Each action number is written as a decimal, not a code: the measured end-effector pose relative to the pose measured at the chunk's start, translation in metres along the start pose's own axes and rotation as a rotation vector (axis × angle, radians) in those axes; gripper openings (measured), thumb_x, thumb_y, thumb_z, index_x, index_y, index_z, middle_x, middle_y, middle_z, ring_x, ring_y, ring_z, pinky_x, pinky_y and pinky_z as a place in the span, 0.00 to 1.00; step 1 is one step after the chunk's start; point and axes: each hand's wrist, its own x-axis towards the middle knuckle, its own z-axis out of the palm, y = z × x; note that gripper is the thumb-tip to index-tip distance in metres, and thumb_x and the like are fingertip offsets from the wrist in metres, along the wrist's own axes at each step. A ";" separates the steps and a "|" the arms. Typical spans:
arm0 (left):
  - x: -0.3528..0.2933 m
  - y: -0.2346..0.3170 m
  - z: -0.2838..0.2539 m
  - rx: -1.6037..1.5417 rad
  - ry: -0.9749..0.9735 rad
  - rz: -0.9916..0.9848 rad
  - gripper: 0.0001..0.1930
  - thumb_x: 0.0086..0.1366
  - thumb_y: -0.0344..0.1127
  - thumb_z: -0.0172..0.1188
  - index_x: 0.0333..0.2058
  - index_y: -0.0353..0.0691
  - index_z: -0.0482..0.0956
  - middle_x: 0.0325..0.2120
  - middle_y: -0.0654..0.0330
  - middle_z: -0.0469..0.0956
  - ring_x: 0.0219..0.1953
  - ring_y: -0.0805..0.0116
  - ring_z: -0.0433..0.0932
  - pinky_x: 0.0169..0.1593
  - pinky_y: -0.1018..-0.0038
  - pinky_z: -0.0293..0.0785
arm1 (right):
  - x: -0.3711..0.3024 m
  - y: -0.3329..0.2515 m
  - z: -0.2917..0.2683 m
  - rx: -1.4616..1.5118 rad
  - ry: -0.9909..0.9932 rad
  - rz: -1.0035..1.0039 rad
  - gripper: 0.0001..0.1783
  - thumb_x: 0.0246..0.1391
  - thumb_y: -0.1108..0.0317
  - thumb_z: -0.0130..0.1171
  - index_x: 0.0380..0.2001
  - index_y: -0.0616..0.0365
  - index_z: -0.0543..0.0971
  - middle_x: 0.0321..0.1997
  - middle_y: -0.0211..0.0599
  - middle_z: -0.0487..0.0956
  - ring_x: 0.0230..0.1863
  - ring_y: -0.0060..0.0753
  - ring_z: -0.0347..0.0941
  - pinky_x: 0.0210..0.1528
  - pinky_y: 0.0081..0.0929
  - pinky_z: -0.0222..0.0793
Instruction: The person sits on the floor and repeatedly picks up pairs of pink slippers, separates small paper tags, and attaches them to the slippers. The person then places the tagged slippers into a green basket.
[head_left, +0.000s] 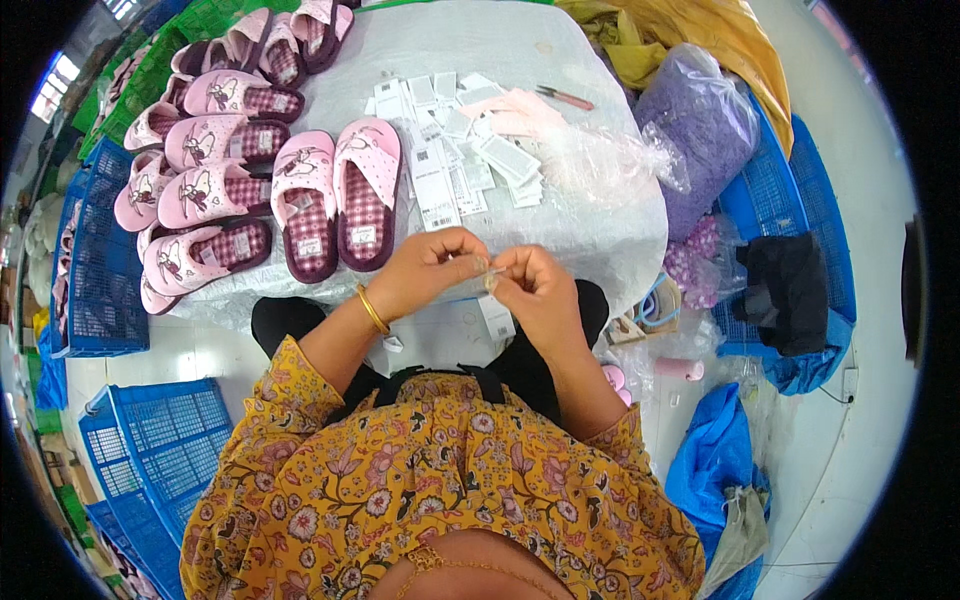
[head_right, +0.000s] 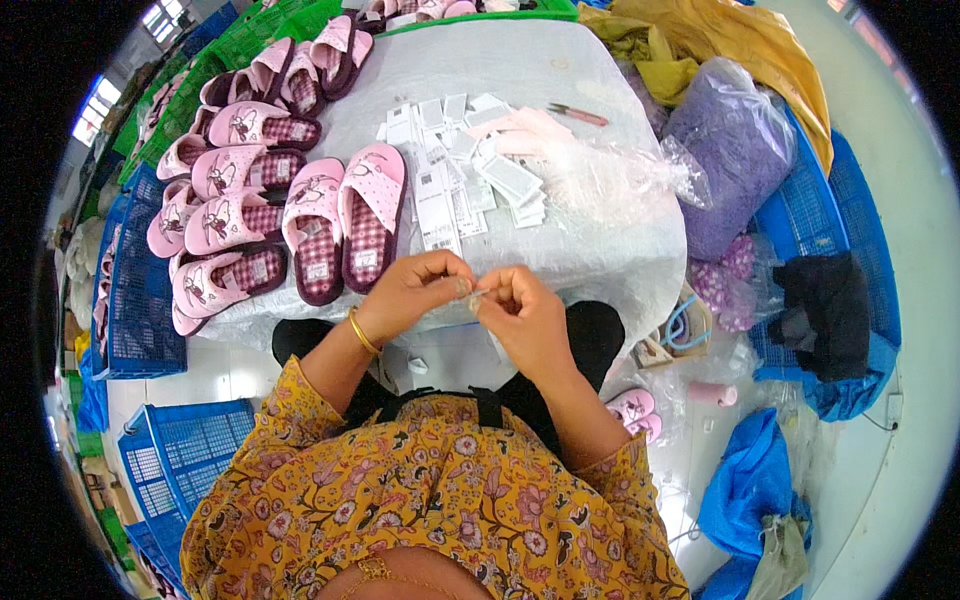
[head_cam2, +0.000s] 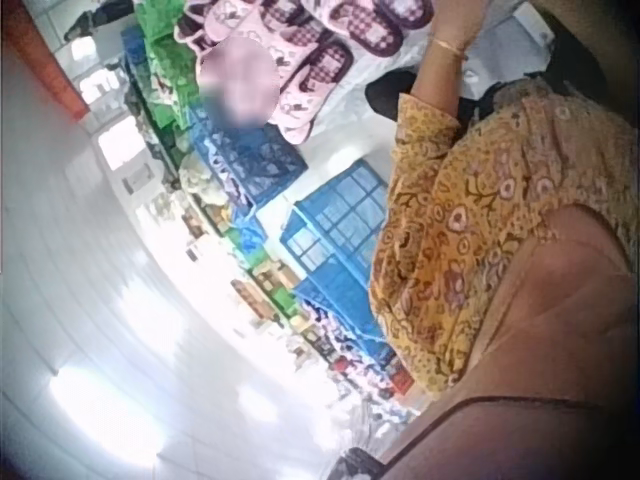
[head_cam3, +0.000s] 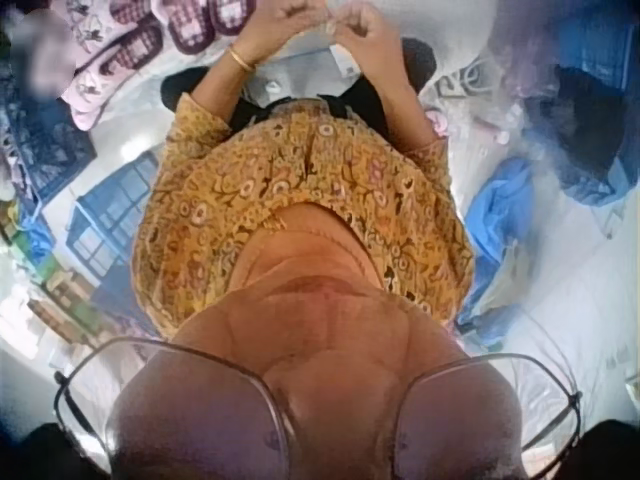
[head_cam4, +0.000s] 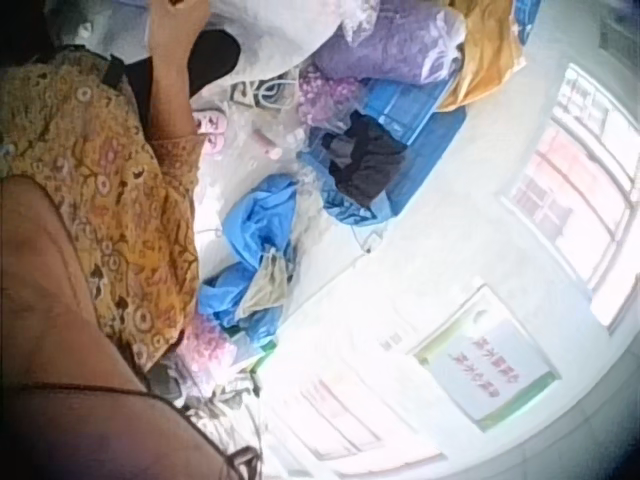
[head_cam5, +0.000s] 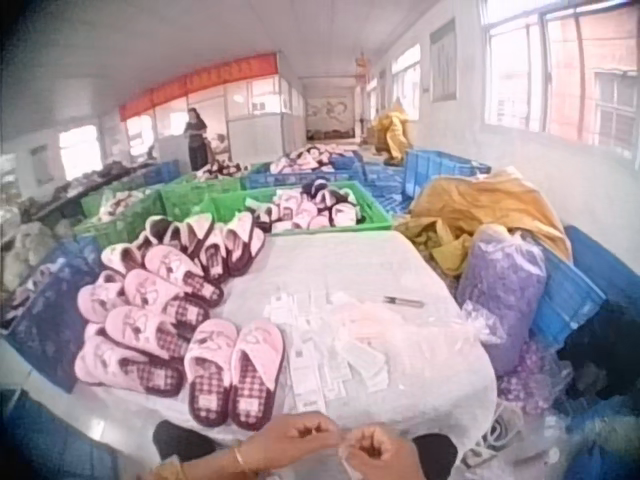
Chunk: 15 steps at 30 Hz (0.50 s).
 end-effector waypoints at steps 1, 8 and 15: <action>0.001 -0.008 -0.001 0.014 0.004 0.019 0.07 0.65 0.33 0.60 0.37 0.37 0.79 0.30 0.68 0.76 0.31 0.82 0.69 0.36 0.81 0.67 | 0.000 0.001 0.000 -0.019 0.005 -0.002 0.11 0.53 0.72 0.64 0.39 0.62 0.77 0.29 0.27 0.78 0.28 0.13 0.70 0.32 0.16 0.68; 0.001 0.009 0.001 0.333 0.083 0.094 0.07 0.63 0.35 0.60 0.34 0.37 0.78 0.27 0.56 0.76 0.29 0.64 0.75 0.36 0.71 0.71 | -0.006 -0.015 -0.008 -0.362 0.101 -0.053 0.18 0.52 0.68 0.68 0.45 0.59 0.77 0.32 0.31 0.81 0.29 0.15 0.72 0.34 0.18 0.70; 0.027 0.020 -0.010 0.414 -0.072 0.173 0.09 0.63 0.37 0.59 0.35 0.37 0.78 0.28 0.56 0.77 0.32 0.61 0.77 0.38 0.69 0.73 | 0.015 0.011 -0.007 0.207 0.008 0.116 0.12 0.55 0.73 0.64 0.42 0.63 0.77 0.33 0.26 0.79 0.33 0.13 0.71 0.37 0.14 0.68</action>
